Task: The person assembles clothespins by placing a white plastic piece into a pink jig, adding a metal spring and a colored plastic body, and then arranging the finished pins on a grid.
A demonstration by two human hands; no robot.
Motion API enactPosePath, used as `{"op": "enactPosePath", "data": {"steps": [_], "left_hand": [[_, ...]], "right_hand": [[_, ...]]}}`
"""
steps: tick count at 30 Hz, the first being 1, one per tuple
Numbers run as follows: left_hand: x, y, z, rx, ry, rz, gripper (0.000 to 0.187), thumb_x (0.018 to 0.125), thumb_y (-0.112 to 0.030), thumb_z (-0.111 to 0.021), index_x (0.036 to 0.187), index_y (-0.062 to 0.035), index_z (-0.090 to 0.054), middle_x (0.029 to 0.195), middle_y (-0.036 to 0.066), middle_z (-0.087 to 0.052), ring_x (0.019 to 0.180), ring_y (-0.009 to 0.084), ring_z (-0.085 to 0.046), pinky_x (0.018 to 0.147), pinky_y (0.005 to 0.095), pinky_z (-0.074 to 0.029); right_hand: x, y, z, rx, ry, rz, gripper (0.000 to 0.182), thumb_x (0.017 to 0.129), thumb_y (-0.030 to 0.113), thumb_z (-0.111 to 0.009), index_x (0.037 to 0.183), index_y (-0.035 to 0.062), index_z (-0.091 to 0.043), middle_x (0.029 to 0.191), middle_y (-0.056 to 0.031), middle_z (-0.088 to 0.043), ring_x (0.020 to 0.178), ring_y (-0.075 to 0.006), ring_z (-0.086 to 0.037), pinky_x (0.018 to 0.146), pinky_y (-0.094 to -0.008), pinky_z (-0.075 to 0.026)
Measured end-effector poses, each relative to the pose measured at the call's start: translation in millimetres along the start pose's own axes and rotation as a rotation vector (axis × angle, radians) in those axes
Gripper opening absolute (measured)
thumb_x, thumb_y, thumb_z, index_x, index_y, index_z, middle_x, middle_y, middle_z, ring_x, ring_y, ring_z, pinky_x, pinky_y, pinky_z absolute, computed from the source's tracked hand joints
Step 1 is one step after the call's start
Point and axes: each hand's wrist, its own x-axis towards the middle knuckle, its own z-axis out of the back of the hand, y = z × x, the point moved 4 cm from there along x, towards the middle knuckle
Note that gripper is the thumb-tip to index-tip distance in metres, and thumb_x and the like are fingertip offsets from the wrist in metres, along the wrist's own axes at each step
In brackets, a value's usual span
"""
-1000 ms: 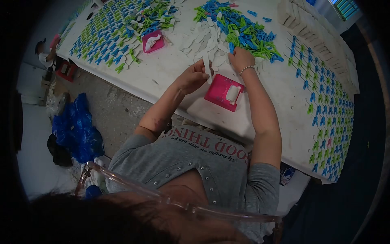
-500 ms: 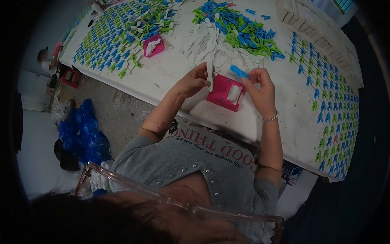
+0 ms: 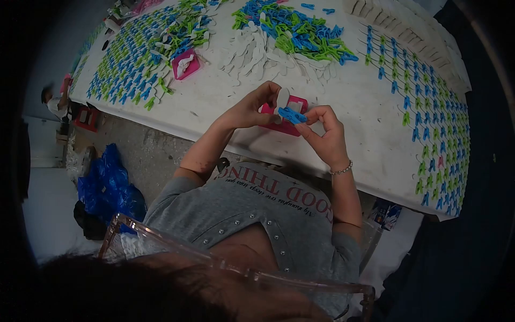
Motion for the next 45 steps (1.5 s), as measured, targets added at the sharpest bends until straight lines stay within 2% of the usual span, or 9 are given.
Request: {"op": "enactPosePath", "data": {"steps": [4,9,13,17,22,25,35,40,45], "left_hand": [[3,4,-2,-0.013,0.04,0.001,0.049,0.071,-0.002,-0.073,0.111,-0.0071,-0.046,0.091,-0.003,-0.05,0.086,0.0079,-0.047,0.084,0.0241,-0.038],[9,-3,-8,0.131,0.029,-0.052,0.043,0.069,-0.001,-0.068,0.105,-0.007,-0.044,0.085,0.0,-0.043,0.081,0.0085,-0.045,0.076,0.0215,-0.038],[20,-9,-2,0.18,0.04,-0.168,0.064,0.07,-0.004,-0.07,0.127,-0.0074,-0.043,0.103,0.004,-0.05,0.091,0.0127,-0.044,0.084,0.0272,-0.04],[39,45,71,0.489,-0.262,-0.2,0.063,0.07,-0.009,-0.073,0.127,-0.0068,-0.048,0.11,0.008,-0.054,0.095,0.0195,-0.049,0.085,0.033,-0.043],[37,67,99,1.144,-0.529,-0.179,0.036,0.071,-0.011,-0.073,0.104,-0.0051,-0.06,0.106,0.017,-0.057,0.088,0.0328,-0.055,0.077,0.0404,-0.046],[36,73,101,1.111,-0.566,-0.194,0.033,0.073,-0.009,-0.071,0.104,-0.0048,-0.059,0.099,0.015,-0.058,0.086,0.0325,-0.056,0.075,0.0405,-0.046],[35,79,110,1.084,-0.703,-0.211,0.026,0.077,-0.005,-0.066,0.102,-0.0034,-0.059,0.09,0.014,-0.058,0.082,0.0319,-0.056,0.073,0.0403,-0.045],[30,74,114,0.957,-0.732,-0.173,0.025,0.077,-0.006,-0.067,0.101,-0.0029,-0.061,0.088,0.014,-0.058,0.082,0.0316,-0.057,0.072,0.0392,-0.046],[32,41,111,0.959,-0.533,-0.235,0.02,0.082,-0.011,-0.068,0.099,-0.0027,-0.061,0.082,0.009,-0.062,0.078,0.0248,-0.06,0.068,0.0344,-0.047]], "right_hand": [[-2,1,0,0.008,-0.01,-0.014,0.027,0.084,0.01,-0.071,0.103,0.0022,-0.053,0.092,-0.0026,-0.06,0.084,-0.0094,-0.055,0.08,-0.024,-0.046],[-11,-31,4,0.555,0.031,-0.419,0.018,0.091,0.009,-0.06,0.106,-0.0009,-0.056,0.095,-0.0067,-0.063,0.08,-0.0103,-0.057,0.074,-0.0233,-0.047],[-17,-46,25,0.709,-0.104,-0.394,0.012,0.091,0.008,-0.061,0.1,-0.0007,-0.061,0.087,-0.0056,-0.064,0.073,-0.0099,-0.057,0.068,-0.0228,-0.047],[-15,-55,106,-0.434,-0.674,-0.086,0.009,0.088,0.01,-0.065,0.092,0.0015,-0.065,0.075,-0.0006,-0.064,0.063,-0.0083,-0.056,0.059,-0.0226,-0.046],[-7,-107,198,-0.885,-0.897,-0.044,0.007,0.086,0.01,-0.065,0.09,0.0045,-0.066,0.076,-0.0063,-0.065,0.062,-0.0157,-0.062,0.057,-0.0274,-0.048],[0,-122,224,-0.939,-0.93,-0.197,0.005,0.085,0.008,-0.064,0.086,0.003,-0.064,0.082,-0.0119,-0.064,0.076,-0.0267,-0.063,0.068,-0.0359,-0.051],[12,-132,231,-1.014,-0.952,-0.318,0.009,0.084,0.012,-0.065,0.088,0.004,-0.066,0.083,-0.0128,-0.065,0.079,-0.0286,-0.063,0.071,-0.0377,-0.051],[8,-126,220,-1.216,-1.085,-0.04,0.014,0.086,0.015,-0.065,0.093,0.0041,-0.067,0.091,-0.0109,-0.062,0.078,-0.0279,-0.063,0.071,-0.0391,-0.051],[27,-84,166,-0.956,-0.824,0.015,0.014,0.086,0.013,-0.066,0.097,0.0046,-0.066,0.094,-0.0102,-0.06,0.074,-0.0259,-0.062,0.066,-0.034,-0.051]]}}
